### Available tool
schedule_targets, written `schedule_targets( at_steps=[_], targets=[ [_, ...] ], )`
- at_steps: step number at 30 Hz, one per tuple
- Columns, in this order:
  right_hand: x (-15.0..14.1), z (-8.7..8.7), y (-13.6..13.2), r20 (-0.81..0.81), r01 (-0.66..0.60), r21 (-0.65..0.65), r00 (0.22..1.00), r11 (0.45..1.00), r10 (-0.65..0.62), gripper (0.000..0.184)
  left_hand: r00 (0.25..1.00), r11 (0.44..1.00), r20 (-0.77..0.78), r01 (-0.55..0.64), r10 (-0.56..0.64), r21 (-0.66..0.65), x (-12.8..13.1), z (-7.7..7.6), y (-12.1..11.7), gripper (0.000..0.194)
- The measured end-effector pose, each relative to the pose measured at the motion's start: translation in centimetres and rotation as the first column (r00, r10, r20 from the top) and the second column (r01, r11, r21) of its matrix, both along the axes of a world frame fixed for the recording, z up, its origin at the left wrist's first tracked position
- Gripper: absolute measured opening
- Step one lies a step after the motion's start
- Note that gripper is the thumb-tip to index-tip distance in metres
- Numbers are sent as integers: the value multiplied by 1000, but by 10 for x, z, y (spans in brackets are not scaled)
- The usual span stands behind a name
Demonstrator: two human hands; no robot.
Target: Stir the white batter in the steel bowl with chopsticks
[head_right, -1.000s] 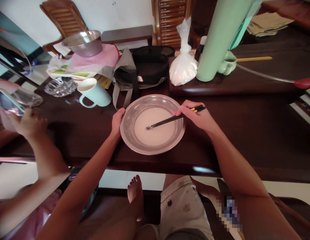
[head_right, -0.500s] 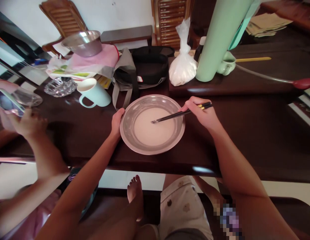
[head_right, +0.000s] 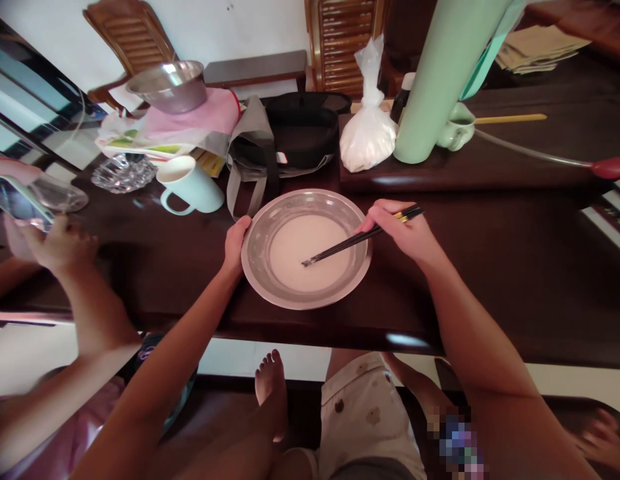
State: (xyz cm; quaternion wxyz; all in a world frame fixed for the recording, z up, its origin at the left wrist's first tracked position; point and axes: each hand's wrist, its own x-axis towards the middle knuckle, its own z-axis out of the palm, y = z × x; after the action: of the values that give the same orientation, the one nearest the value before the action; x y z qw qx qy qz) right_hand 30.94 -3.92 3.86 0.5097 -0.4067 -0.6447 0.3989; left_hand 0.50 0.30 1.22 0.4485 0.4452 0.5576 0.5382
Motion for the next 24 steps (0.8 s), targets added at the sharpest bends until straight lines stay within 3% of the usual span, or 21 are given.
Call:
schedule_targets(
  at_steps=[3,7,9,12,14,17,19,22,24],
  targets=[
    [-2,1,0,114,-4,-8,994,1000,5,25,1000,1000,-1,14,-14,9,0,0,0,39],
    [1,0,0,14,89,17,996,996,-89,29,1000,1000,-5,25,-25,8,0,1,0,39],
    [2,0,0,-15,35,-6,999,999,-35,32,999,1000,-9,31,-31,-3,0,2,0,40],
    [-1,0,-1,93,-53,-29,994,998,55,26,999,999,-10,35,-35,-12,1,3,-1,40],
    [-1,0,-1,140,-13,1,990,1000,12,23,999,999,-11,30,-31,-10,1,3,-1,41],
    [2,0,0,32,77,49,996,996,-78,27,1000,1000,-3,28,-28,0,0,1,0,39],
    [3,-1,0,-28,42,36,999,998,-41,31,1000,1000,9,29,-29,9,-1,-1,1,38],
    [1,-2,0,59,-54,6,997,999,53,27,999,999,25,28,-28,17,-2,-3,1,37],
    [1,-3,1,135,-33,14,990,999,31,22,999,999,23,29,-29,16,-2,-4,1,36]
  ],
)
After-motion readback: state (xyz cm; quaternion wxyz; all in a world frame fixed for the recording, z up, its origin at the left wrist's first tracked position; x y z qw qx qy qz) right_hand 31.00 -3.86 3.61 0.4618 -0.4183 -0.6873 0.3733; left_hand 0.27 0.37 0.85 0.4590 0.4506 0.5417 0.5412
